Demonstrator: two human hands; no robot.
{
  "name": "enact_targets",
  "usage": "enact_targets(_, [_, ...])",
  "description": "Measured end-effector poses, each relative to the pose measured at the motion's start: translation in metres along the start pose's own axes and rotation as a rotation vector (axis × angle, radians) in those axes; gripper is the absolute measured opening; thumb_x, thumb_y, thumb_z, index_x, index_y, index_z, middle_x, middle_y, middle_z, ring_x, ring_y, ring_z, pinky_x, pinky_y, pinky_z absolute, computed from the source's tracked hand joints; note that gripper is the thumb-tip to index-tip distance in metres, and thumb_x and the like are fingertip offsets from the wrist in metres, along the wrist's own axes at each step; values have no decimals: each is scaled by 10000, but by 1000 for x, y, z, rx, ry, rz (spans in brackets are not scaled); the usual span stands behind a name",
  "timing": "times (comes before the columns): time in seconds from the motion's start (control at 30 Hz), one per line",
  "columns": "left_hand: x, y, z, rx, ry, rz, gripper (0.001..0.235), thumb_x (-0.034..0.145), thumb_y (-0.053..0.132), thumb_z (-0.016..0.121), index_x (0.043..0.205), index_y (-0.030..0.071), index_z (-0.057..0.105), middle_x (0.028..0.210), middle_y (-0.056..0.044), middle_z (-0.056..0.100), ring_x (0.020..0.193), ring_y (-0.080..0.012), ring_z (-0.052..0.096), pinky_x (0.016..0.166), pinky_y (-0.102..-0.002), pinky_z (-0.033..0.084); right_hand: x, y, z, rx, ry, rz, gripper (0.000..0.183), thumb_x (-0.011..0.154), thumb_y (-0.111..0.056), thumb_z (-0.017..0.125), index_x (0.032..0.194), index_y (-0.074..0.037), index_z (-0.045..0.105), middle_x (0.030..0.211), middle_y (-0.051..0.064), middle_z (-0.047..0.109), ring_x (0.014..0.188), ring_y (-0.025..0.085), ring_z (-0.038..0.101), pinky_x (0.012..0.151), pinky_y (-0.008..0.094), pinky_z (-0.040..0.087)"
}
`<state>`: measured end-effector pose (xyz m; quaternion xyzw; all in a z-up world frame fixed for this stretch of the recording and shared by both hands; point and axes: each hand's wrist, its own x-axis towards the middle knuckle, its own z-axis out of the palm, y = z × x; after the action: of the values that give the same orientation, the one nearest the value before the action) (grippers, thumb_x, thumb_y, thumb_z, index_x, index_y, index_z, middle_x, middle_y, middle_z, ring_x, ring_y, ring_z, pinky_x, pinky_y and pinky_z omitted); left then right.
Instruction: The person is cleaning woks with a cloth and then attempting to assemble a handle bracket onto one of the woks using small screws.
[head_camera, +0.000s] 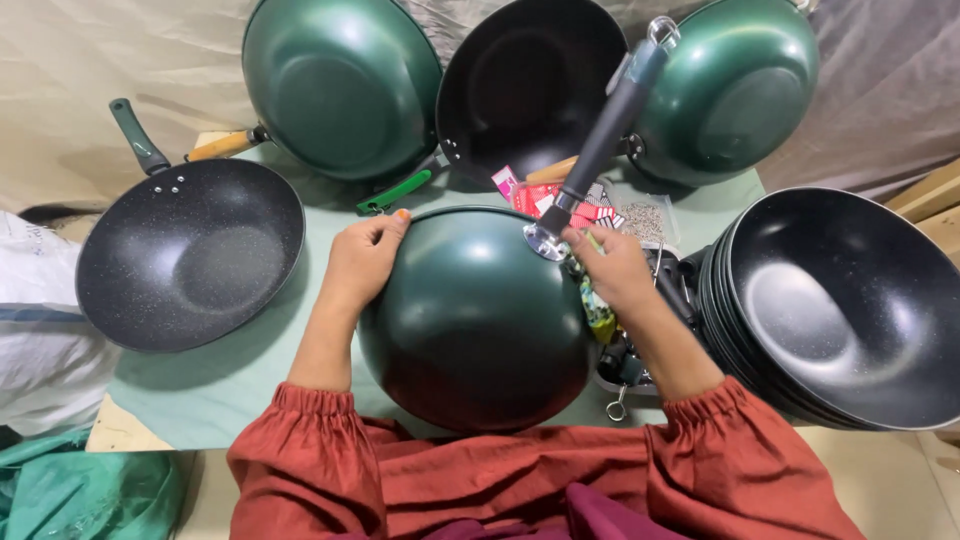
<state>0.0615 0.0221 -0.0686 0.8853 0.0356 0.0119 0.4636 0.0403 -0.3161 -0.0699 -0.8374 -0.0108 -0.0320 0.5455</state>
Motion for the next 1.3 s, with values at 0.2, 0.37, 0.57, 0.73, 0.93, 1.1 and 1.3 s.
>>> enact_targets(0.2, [20, -15, 3, 108, 55, -177, 399, 955, 667, 533, 1002, 313, 710, 1056, 35, 744, 1130, -240, 657, 980, -417, 502, -30, 1, 34, 20, 146, 85, 487, 1010, -450, 686, 700, -78, 645, 605, 69, 571, 694, 170, 532, 727, 329, 472])
enact_targets(0.37, [20, 9, 6, 202, -28, -166, 433, 942, 661, 503, 1066, 296, 700, 1181, 4, 713, 1218, -255, 621, 1032, -446, 460, -47, -15, 43, 99, 181, 164, 458, 1048, -428, 633, 800, -48, 694, 732, 69, 651, 805, 157, 552, 815, 344, 482])
enact_targets(0.57, [22, 30, 7, 69, -135, -131, 364, 969, 539, 528, 1031, 237, 722, 1171, -112, 727, 1218, -340, 624, 1030, -479, 467, -46, -10, 42, 231, 237, 110, 381, 1055, -386, 629, 1007, -36, 771, 1027, 87, 757, 1042, 145, 614, 1006, 377, 489])
enact_targets(0.73, [29, 26, 7, -9, -168, -93, 328, 971, 485, 557, 1037, 212, 727, 1132, -151, 741, 1192, -354, 638, 1011, -477, 482, -24, 23, 15, -39, 306, -44, 284, 1012, -440, 703, 994, -172, 796, 939, 75, 772, 990, 173, 710, 925, 351, 513])
enact_targets(0.93, [29, 32, 10, -46, -189, -57, 315, 942, 473, 580, 1002, 205, 734, 1046, -158, 753, 1110, -350, 666, 973, -480, 501, -14, -4, -5, -371, 747, -738, 192, 1062, -270, 718, 996, -90, 724, 914, 61, 676, 881, 295, 687, 870, 392, 530])
enact_targets(1.1, [26, 40, 15, -28, -213, -17, 322, 942, 463, 574, 968, 185, 735, 1009, -160, 758, 1064, -352, 682, 945, -491, 512, 3, -11, 11, -685, 422, -955, 232, 988, -346, 742, 1006, -115, 761, 1039, 66, 739, 1175, 289, 657, 1153, 481, 388])
enact_targets(1.3, [26, 43, 18, 32, -208, 9, 341, 948, 465, 550, 991, 190, 746, 1063, -146, 751, 1110, -364, 670, 987, -485, 510, 56, 29, -28, -779, 485, -810, 266, 1030, -437, 752, 938, -188, 761, 1021, 18, 749, 1191, 269, 669, 1217, 460, 256])
